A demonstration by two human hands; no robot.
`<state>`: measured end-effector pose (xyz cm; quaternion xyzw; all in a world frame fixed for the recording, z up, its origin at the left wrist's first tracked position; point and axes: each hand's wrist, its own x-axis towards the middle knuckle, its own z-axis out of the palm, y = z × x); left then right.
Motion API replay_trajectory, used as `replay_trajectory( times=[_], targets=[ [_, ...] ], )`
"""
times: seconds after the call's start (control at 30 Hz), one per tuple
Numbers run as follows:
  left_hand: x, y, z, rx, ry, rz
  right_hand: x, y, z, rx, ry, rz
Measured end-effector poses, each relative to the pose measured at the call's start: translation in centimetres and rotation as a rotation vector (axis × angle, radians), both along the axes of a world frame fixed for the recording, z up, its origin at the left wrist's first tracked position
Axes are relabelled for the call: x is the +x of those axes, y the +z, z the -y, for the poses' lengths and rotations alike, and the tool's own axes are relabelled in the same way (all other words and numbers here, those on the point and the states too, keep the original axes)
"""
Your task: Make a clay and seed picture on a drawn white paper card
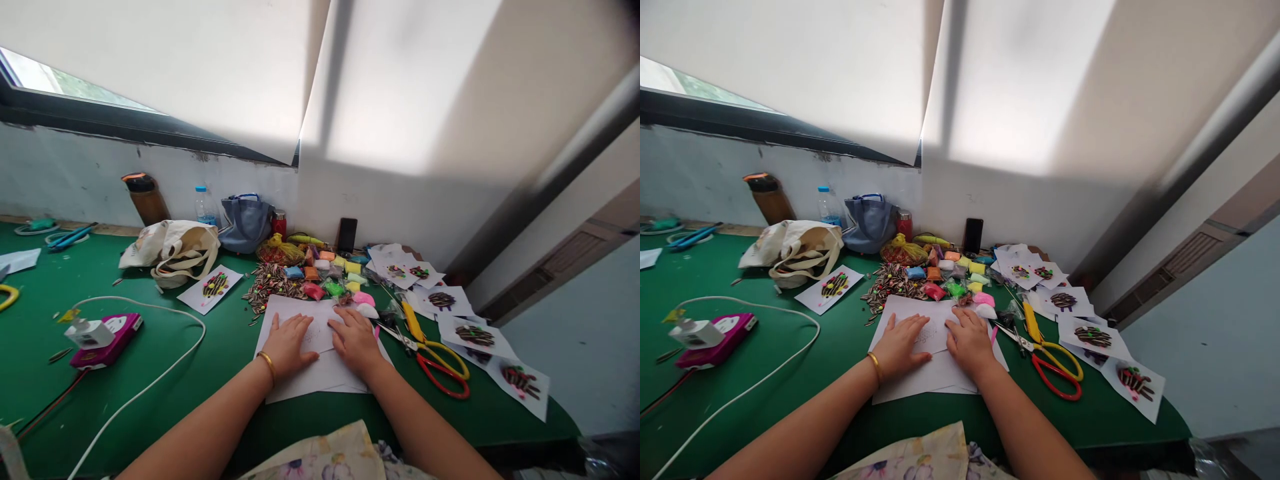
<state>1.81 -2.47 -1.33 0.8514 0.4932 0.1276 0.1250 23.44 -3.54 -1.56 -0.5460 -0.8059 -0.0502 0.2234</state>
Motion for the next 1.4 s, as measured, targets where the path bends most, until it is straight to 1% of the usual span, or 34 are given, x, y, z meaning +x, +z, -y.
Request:
replay_trajectory(
  times=[0.13, 0.3, 0.4, 0.47, 0.6, 0.8, 1.0, 1.13, 1.23, 1.4],
  targets=[
    [0.0, 0.0, 0.0, -0.003, 0.001, 0.002, -0.2, 0.0, -0.1, 0.004, 0.041, 0.023],
    [0.0, -0.4, -0.1, 0.011, -0.003, 0.008, -0.3, 0.0, -0.3, 0.003, -0.02, 0.018],
    [0.0, -0.5, -0.2, 0.019, -0.008, 0.007, -0.3, 0.1, -0.3, 0.017, 0.017, 0.012],
    [0.0, -0.4, -0.2, 0.02, -0.004, 0.006, -0.4, 0.1, -0.2, 0.013, 0.021, 0.024],
    [0.0, -0.4, -0.1, 0.019, 0.0, 0.014, -0.5, 0.0, -0.2, 0.009, -0.019, 0.02],
    [0.1, 0.0, 0.1, 0.037, 0.012, 0.02, -0.3, 0.0, -0.3, 0.044, -0.037, 0.009],
    [0.4, 0.6, 0.3, 0.058, 0.026, 0.023, -0.4, -0.2, -0.3, 0.016, 0.012, 0.036],
    [0.4, 0.5, 0.2, 0.084, 0.028, 0.004, -0.3, -0.3, -0.3, 0.033, 0.021, 0.001],
    [0.4, 0.3, 0.2, 0.102, 0.028, -0.008, -0.4, -0.4, -0.4, 0.013, 0.012, 0.021],
    [0.5, 0.2, 0.1, 0.086, 0.034, -0.024, -0.5, -0.4, -0.6, 0.017, 0.01, -0.001]
  ],
)
